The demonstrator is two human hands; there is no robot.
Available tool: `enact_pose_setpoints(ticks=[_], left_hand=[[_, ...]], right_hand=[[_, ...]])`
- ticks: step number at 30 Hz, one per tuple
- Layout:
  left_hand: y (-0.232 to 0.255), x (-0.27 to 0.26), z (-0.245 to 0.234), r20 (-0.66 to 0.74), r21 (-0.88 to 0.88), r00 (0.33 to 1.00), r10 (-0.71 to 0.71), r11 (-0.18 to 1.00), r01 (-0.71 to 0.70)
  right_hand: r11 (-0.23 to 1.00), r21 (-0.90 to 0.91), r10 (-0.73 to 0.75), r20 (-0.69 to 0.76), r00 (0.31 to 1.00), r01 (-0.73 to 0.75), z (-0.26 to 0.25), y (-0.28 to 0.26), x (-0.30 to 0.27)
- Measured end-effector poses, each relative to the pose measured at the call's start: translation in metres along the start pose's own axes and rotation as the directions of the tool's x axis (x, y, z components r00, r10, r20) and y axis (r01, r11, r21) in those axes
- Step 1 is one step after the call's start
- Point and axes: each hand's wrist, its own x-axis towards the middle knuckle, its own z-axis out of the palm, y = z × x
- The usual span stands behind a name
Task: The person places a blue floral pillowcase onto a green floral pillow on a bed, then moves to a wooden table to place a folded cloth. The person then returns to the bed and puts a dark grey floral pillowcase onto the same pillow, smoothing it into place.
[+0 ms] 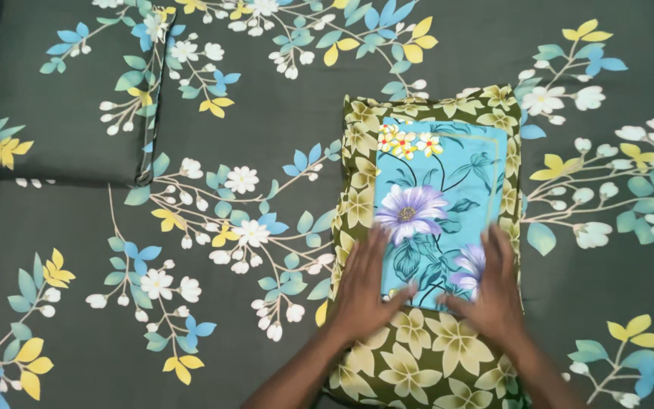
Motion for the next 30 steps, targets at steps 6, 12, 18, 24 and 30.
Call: enact_pose_setpoints(ticks=[6,12,18,24,30], left_hand=[[0.01,-0.052,-0.009,-0.082,-0.013,0.98,-0.181,0.983,0.181],[0.011,-0.025,-0.014,-0.163,-0.059,0.966,-0.201,0.979,0.194],[0.01,-0.033,-0.039,0.001,0.011,0.999,-0.052,0.999,0.052],[0.014,-0.031,-0.062,0.072,0.01,0.989,0.129,0.991,-0.13],[0.025,0.02,-0.069,0.025,-0.164,0.996,-0.085,0.982,0.088]], right_hand=[[0.979,-0.204,-0.013,-0.125,0.992,-0.013,-0.008,-0.015,-0.062],[0.901,0.175,0.427,-0.208,0.88,-0.396,-0.005,-0.024,-0.057],[0.971,-0.168,0.116,-0.284,0.952,-0.169,-0.016,-0.023,-0.077],[0.956,-0.226,0.16,-0.126,0.979,-0.186,-0.047,-0.015,-0.078],[0.996,-0.063,-0.07,-0.094,0.993,0.064,-0.08,-0.025,-0.012]])
